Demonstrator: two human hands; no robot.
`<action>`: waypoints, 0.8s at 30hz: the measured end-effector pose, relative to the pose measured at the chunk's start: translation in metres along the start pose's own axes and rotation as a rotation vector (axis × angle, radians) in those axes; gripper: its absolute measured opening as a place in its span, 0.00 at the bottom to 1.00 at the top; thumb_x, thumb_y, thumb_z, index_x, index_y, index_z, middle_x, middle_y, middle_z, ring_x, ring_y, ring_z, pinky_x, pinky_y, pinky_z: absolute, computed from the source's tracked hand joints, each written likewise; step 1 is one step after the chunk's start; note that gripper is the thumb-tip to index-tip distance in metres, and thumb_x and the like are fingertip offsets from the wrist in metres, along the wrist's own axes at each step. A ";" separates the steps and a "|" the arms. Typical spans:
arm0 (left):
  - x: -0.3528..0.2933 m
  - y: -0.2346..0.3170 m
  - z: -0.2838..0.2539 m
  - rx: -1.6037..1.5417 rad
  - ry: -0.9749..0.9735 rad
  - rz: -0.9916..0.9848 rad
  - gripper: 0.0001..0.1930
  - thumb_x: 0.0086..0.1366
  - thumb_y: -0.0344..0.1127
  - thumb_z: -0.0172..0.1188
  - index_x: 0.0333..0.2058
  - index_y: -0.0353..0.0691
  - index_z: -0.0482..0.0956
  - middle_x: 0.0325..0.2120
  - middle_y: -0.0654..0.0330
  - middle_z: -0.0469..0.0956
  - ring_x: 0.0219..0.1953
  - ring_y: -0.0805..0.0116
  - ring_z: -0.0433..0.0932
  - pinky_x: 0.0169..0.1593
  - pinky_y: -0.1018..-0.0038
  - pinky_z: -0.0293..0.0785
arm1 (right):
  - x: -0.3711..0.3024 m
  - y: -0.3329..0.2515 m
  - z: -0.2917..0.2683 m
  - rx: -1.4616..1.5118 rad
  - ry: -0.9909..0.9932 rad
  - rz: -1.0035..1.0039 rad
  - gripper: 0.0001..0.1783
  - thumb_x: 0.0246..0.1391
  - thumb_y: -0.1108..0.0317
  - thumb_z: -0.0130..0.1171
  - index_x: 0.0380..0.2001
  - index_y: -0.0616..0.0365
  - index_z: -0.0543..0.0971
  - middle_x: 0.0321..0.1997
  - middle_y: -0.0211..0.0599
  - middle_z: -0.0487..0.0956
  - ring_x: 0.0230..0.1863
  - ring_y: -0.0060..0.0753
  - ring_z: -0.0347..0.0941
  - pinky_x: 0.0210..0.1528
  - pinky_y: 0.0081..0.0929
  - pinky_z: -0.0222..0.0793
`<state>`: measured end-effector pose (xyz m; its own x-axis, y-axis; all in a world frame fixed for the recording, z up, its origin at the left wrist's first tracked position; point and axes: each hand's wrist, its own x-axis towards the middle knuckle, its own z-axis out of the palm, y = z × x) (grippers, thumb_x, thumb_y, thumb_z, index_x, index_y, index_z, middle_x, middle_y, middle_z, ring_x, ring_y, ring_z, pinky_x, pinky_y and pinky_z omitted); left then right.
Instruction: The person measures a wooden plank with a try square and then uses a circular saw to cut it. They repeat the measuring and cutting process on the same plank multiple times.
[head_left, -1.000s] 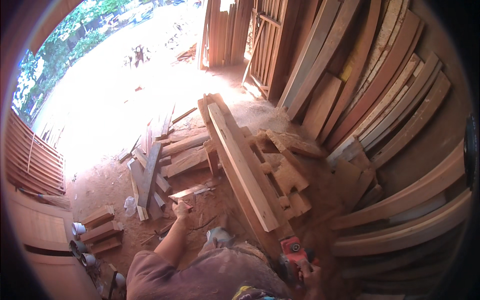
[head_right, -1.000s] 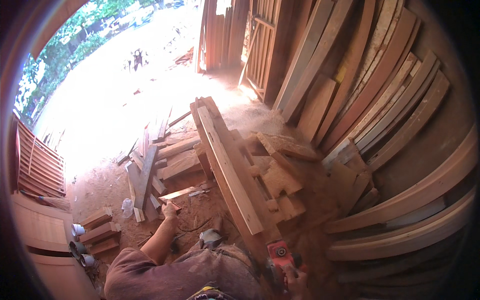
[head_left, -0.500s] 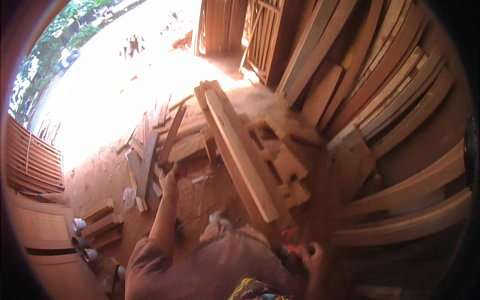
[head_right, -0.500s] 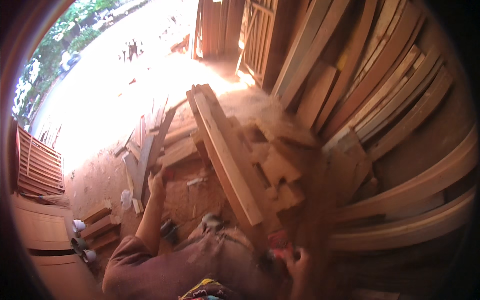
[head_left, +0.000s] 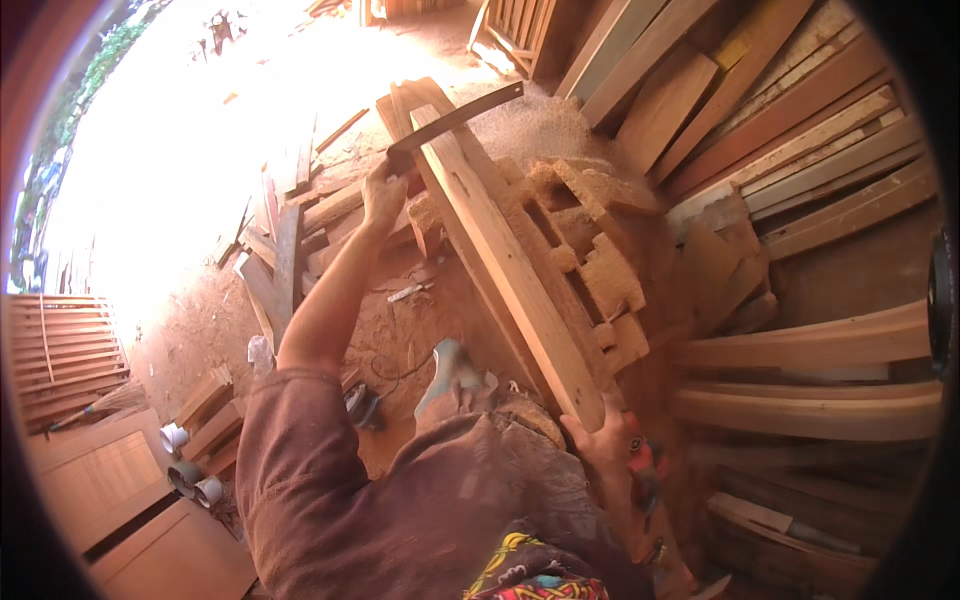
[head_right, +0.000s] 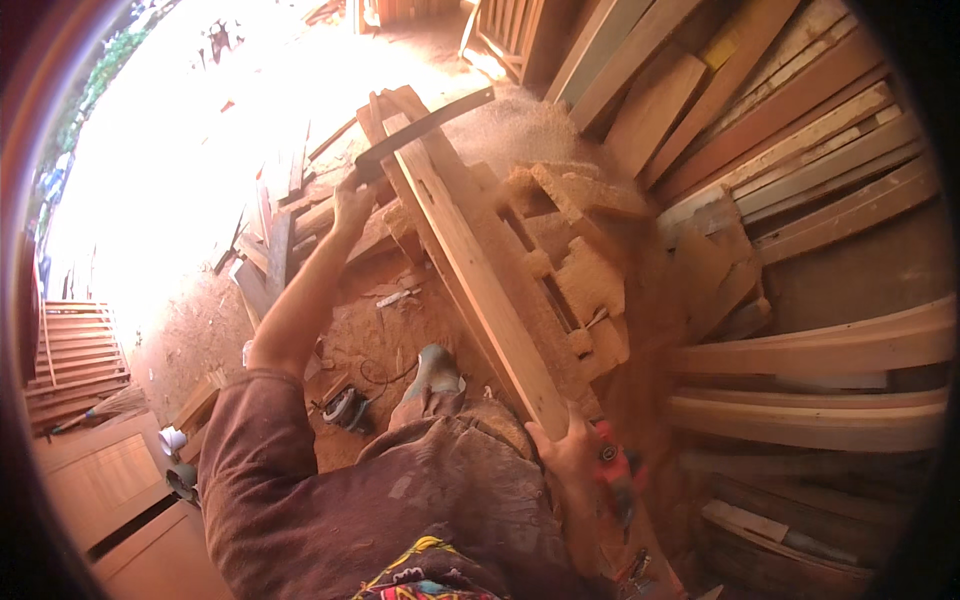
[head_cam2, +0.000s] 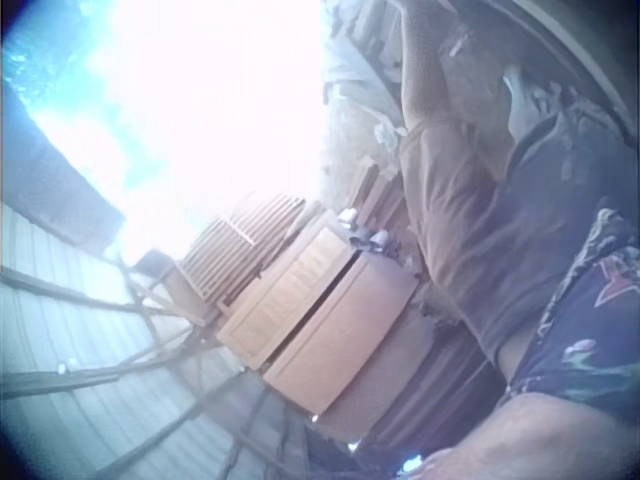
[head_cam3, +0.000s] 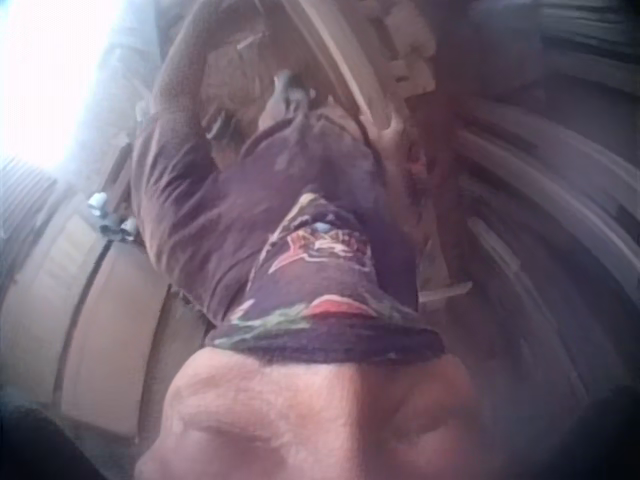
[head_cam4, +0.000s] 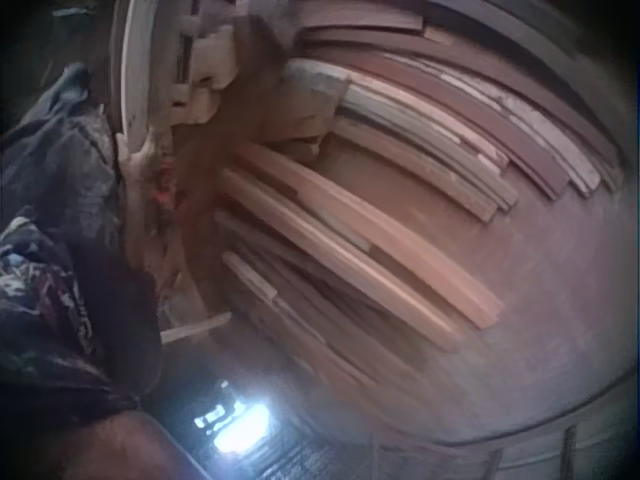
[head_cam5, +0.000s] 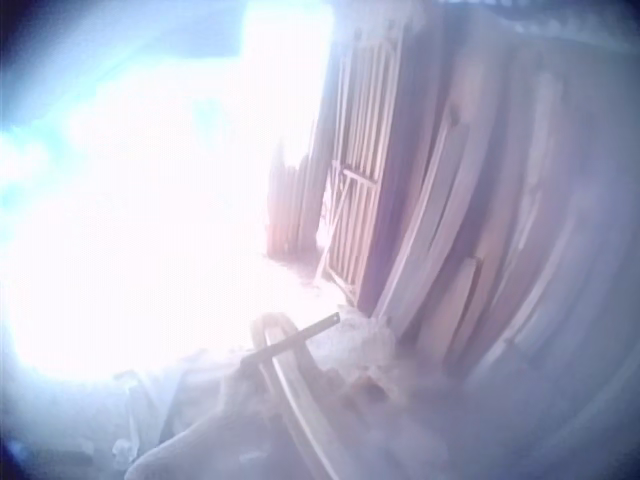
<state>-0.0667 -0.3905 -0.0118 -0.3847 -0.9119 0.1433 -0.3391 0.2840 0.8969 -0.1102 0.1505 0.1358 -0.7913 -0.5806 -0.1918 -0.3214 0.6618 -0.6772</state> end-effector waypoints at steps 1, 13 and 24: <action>0.014 0.002 0.005 -0.050 -0.025 -0.013 0.16 0.62 0.36 0.71 0.47 0.38 0.89 0.44 0.56 0.90 0.45 0.67 0.87 0.51 0.68 0.80 | -0.002 -0.014 -0.009 -0.021 -0.009 0.019 0.36 0.46 0.57 0.83 0.57 0.62 0.81 0.47 0.56 0.87 0.50 0.58 0.87 0.53 0.45 0.82; 0.060 -0.012 0.016 -0.133 -0.223 -0.133 0.14 0.69 0.31 0.69 0.52 0.39 0.88 0.36 0.57 0.91 0.37 0.72 0.89 0.46 0.73 0.83 | -0.006 -0.092 -0.046 -0.149 -0.074 0.079 0.34 0.45 0.61 0.83 0.55 0.59 0.82 0.45 0.55 0.87 0.47 0.55 0.87 0.49 0.45 0.83; 0.041 0.018 0.009 -0.108 -0.232 -0.143 0.15 0.67 0.34 0.69 0.52 0.40 0.89 0.32 0.56 0.91 0.34 0.71 0.88 0.41 0.70 0.81 | -0.005 -0.095 -0.044 -0.199 -0.058 0.106 0.35 0.44 0.59 0.83 0.55 0.59 0.82 0.43 0.58 0.87 0.46 0.61 0.86 0.48 0.48 0.82</action>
<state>-0.0963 -0.4202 0.0067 -0.5299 -0.8447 -0.0761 -0.3157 0.1131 0.9421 -0.0984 0.1115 0.2328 -0.7965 -0.5256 -0.2989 -0.3391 0.7976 -0.4988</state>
